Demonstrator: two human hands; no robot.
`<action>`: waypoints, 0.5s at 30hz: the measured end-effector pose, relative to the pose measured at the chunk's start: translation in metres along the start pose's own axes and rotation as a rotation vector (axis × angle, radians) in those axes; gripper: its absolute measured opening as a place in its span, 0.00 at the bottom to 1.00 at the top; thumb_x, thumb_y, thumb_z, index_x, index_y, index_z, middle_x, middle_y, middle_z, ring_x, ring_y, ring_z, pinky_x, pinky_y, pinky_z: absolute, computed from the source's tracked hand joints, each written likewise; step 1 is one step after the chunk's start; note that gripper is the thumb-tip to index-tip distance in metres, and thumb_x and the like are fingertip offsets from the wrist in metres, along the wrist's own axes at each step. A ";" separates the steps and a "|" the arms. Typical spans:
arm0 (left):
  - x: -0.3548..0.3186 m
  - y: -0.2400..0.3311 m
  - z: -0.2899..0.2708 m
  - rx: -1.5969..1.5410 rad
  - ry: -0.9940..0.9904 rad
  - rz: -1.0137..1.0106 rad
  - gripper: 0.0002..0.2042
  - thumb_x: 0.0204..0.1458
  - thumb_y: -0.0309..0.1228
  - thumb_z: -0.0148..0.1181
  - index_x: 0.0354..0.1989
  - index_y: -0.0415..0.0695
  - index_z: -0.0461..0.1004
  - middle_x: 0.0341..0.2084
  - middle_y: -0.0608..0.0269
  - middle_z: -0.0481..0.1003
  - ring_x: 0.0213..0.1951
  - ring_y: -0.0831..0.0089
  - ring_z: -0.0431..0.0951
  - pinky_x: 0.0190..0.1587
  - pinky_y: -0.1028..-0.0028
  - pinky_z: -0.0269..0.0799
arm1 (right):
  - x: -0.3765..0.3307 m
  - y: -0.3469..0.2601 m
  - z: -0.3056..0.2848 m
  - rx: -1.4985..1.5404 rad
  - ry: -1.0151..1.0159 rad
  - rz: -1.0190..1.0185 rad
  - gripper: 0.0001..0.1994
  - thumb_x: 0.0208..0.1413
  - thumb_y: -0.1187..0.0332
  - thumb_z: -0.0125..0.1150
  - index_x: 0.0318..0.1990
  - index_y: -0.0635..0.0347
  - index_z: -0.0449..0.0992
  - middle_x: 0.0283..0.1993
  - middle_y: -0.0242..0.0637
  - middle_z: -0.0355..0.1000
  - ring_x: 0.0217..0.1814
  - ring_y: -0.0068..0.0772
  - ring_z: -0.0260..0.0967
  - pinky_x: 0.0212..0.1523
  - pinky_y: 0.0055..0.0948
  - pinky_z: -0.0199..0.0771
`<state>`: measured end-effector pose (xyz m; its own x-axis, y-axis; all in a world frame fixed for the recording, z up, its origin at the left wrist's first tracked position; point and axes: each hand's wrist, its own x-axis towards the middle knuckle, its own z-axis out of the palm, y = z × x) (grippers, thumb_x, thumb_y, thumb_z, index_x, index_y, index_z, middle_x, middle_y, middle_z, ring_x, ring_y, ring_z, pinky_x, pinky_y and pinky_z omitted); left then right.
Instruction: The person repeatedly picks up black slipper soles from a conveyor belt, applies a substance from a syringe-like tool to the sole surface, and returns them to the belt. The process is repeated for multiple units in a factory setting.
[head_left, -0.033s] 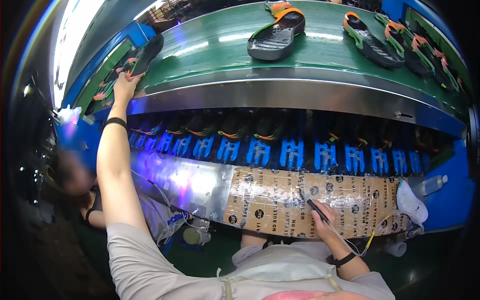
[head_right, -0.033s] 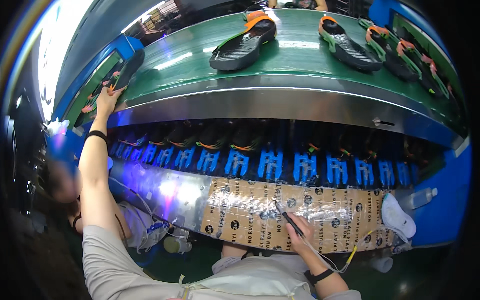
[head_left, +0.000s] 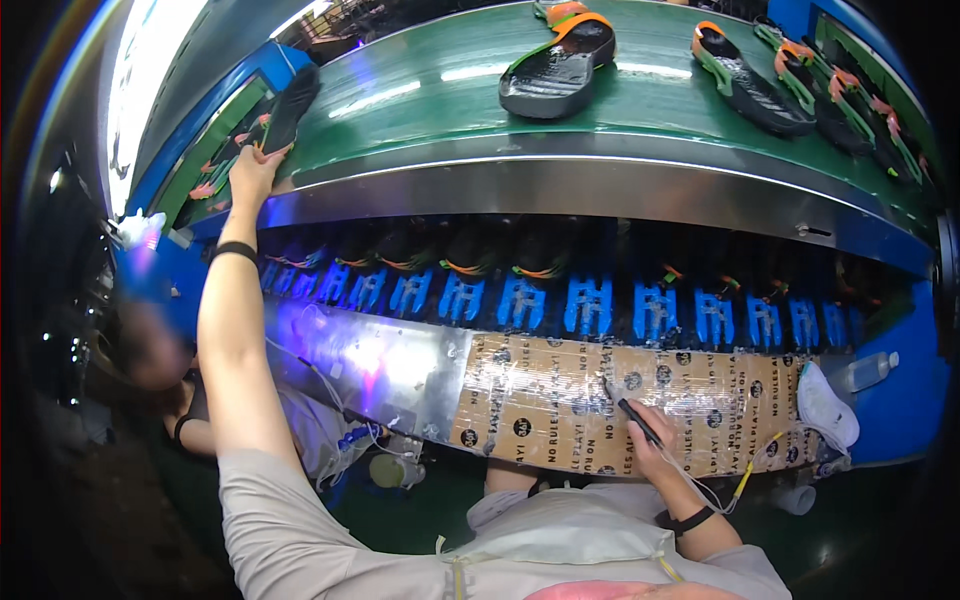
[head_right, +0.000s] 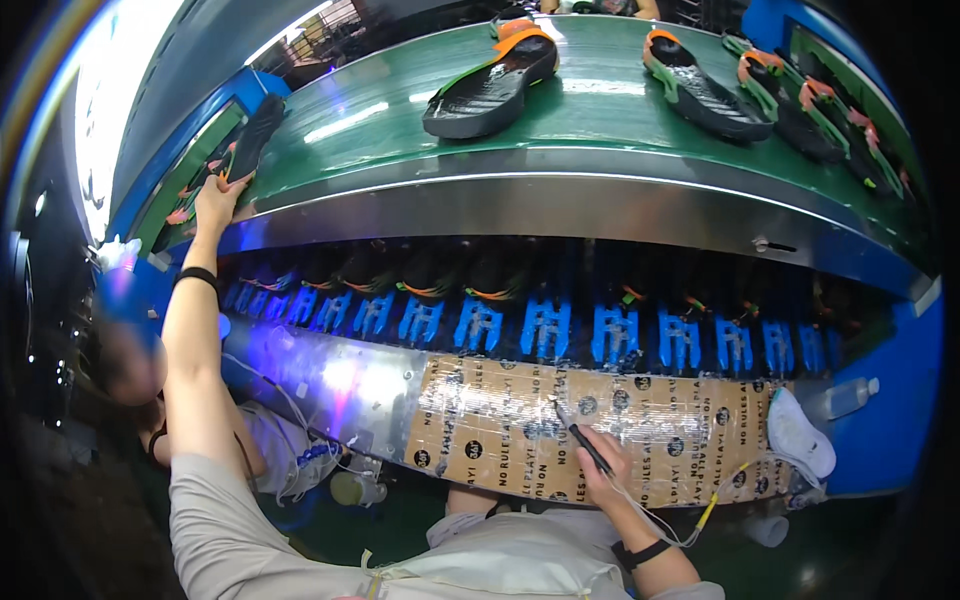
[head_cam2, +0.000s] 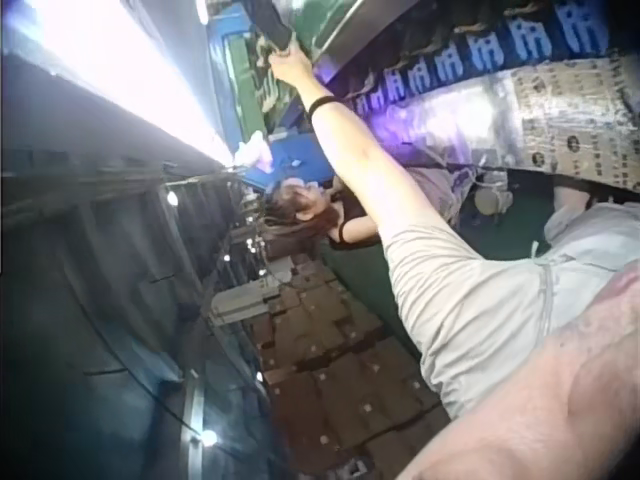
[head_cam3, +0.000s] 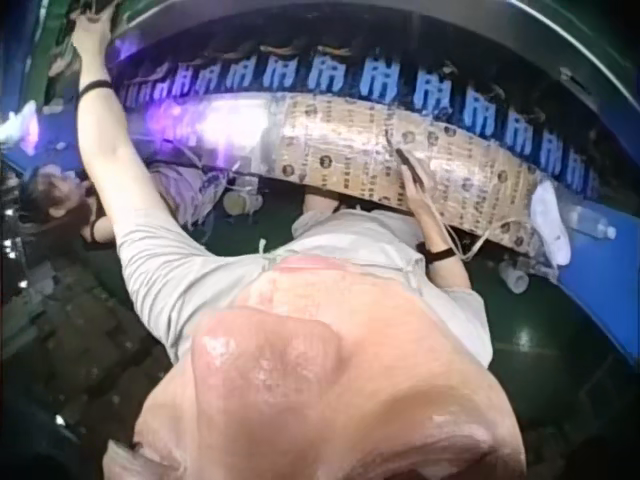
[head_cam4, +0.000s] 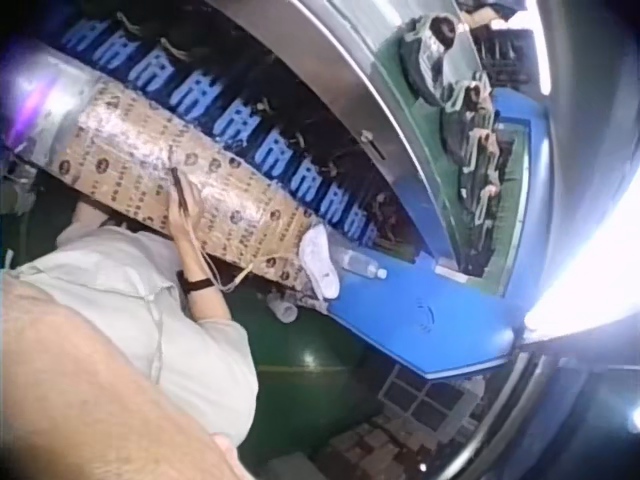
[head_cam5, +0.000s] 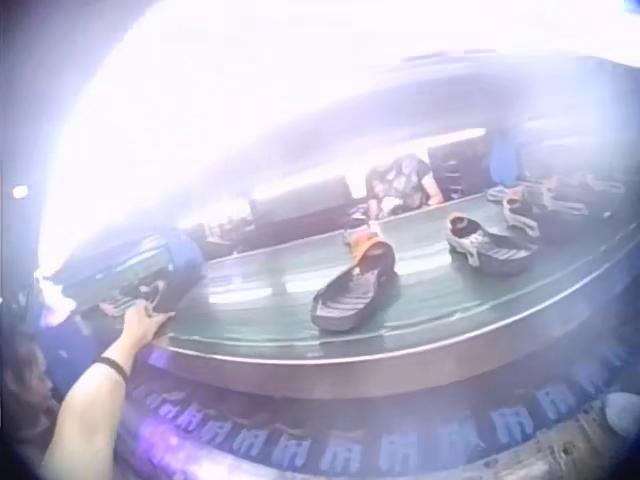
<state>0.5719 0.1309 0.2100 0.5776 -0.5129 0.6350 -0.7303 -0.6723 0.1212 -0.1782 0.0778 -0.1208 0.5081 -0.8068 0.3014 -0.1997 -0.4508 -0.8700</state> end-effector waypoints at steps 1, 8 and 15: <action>-0.007 0.006 -0.001 -0.050 0.070 -0.004 0.22 0.52 0.46 0.75 0.39 0.37 0.79 0.32 0.44 0.83 0.36 0.51 0.85 0.46 0.59 0.79 | 0.001 -0.002 -0.002 -0.011 -0.018 0.037 0.17 0.60 0.73 0.68 0.56 0.68 0.82 0.46 0.51 0.82 0.44 0.49 0.80 0.47 0.39 0.78; -0.104 0.071 -0.081 -0.560 0.266 -0.091 0.15 0.58 0.38 0.76 0.35 0.41 0.78 0.28 0.67 0.80 0.29 0.84 0.78 0.32 0.79 0.76 | 0.003 0.006 -0.001 0.045 -0.005 0.016 0.17 0.59 0.72 0.67 0.55 0.69 0.82 0.41 0.50 0.80 0.40 0.47 0.79 0.43 0.38 0.77; 0.002 0.144 -0.082 -0.389 0.212 -0.080 0.25 0.59 0.49 0.73 0.45 0.35 0.81 0.28 0.58 0.83 0.28 0.76 0.83 0.28 0.77 0.77 | 0.004 0.004 -0.003 0.060 -0.016 0.010 0.17 0.58 0.74 0.68 0.54 0.68 0.83 0.41 0.49 0.81 0.40 0.47 0.79 0.43 0.38 0.77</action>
<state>0.4383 0.0766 0.2912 0.5799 -0.3199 0.7492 -0.7926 -0.4341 0.4282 -0.1799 0.0716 -0.1222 0.5195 -0.8049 0.2869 -0.1544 -0.4187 -0.8949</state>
